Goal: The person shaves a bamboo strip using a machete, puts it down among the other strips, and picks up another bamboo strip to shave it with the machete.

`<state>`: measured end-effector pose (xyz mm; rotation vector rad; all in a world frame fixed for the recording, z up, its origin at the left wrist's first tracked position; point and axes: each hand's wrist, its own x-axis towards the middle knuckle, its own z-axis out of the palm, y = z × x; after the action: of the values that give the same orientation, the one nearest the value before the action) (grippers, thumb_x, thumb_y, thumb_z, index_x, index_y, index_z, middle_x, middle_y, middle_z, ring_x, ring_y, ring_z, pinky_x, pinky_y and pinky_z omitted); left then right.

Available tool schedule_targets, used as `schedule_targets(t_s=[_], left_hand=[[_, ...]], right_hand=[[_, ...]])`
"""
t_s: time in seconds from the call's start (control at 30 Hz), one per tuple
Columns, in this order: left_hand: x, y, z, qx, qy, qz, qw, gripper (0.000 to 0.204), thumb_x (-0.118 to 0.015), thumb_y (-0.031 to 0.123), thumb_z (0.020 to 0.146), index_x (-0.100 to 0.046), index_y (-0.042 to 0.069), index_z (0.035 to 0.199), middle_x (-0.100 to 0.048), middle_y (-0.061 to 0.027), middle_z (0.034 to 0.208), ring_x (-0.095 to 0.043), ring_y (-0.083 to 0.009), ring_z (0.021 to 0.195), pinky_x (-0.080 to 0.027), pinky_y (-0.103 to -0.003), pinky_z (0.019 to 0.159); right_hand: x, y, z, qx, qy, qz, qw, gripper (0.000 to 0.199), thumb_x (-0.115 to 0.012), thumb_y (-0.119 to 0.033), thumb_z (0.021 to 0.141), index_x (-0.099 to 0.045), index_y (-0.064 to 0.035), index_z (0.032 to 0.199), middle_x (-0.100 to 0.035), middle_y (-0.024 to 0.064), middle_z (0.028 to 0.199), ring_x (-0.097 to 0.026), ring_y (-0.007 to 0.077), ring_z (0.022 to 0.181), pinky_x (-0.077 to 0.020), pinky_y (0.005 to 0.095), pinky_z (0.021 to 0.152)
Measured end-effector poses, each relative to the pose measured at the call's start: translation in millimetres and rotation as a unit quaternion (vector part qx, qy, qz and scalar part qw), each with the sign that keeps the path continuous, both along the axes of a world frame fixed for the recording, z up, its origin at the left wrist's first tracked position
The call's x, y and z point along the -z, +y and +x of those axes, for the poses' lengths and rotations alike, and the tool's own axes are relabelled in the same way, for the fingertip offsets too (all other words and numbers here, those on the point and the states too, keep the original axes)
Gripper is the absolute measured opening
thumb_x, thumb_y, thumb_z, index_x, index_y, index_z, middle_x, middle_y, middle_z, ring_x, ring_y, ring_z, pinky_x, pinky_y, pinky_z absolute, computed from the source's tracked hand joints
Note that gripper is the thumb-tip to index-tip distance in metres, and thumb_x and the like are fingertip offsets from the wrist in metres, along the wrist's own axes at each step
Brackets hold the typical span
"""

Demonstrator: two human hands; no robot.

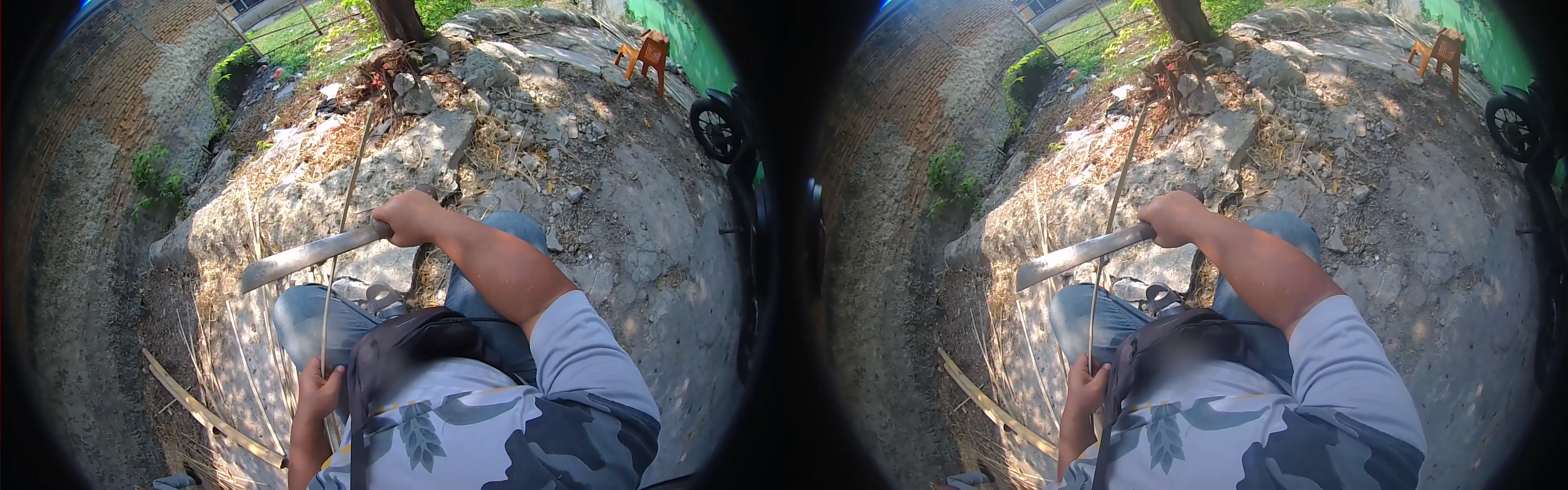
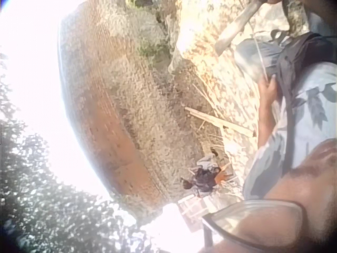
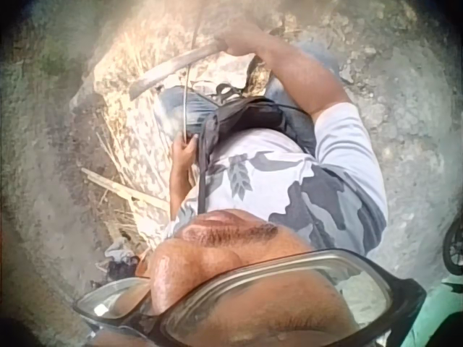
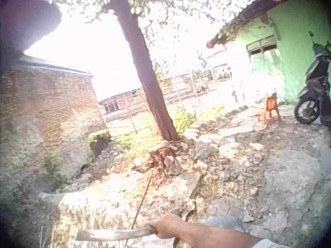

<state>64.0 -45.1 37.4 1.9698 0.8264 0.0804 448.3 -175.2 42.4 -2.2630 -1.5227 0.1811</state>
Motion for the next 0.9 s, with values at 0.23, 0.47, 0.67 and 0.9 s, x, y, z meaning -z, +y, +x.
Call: schedule_targets(t_s=[0.23,0.47,0.67,0.9], left_hand=[[7.9,4.2,-2.8,-0.016,-0.018,0.004,1.0,0.022,-0.074,0.012,0.092,-0.055,0.003,0.085,-0.054,0.0005,0.064,-0.047,-0.0072,0.061,-0.041,-0.027,0.053],[7.1,0.8,-2.3,-0.026,-0.026,-0.03,0.999,0.018,-0.073,0.01,0.092,-0.057,0.002,0.091,-0.057,0.0011,0.071,-0.049,-0.0074,0.065,-0.042,-0.026,0.058],[7.7,2.4,-3.8,-0.031,-0.039,-0.045,0.998,0.018,-0.073,0.011,0.092,-0.058,0.003,0.091,-0.056,0.0019,0.072,-0.048,-0.0077,0.066,-0.042,-0.027,0.057],[-15.7,-6.0,13.4,0.017,-0.001,0.062,0.998,0.026,-0.078,0.014,0.09,-0.055,0.005,0.083,-0.052,0.001,0.066,-0.045,-0.0084,0.061,-0.04,-0.03,0.054]], right_hand=[[-8.6,-0.9,-2.8,0.005,0.017,-0.051,0.999,0.024,-0.07,-0.016,0.077,-0.072,-0.0148,0.1,-0.074,0.0113,0.097,-0.072,0.0326,0.095,-0.0563,0.0465,0.084],[-11.6,-3.1,-5.2,0.003,0.017,-0.079,0.997,0.025,-0.071,-0.016,0.078,-0.073,-0.0161,0.102,-0.075,0.0087,0.099,-0.072,0.03,0.099,-0.0558,0.0451,0.086],[-12.2,-4.0,-7.3,0.011,-0.014,-0.053,0.998,0.024,-0.072,-0.017,0.077,-0.071,-0.0152,0.101,-0.074,0.0079,0.096,-0.072,0.0299,0.096,-0.0559,0.0443,0.084],[-22.5,-5.6,-4.3,-0.036,-0.079,0.011,0.996,0.021,-0.073,-0.017,0.075,-0.067,-0.0147,0.095,-0.073,0.0072,0.091,-0.073,0.0293,0.091,-0.0557,0.0446,0.079]])
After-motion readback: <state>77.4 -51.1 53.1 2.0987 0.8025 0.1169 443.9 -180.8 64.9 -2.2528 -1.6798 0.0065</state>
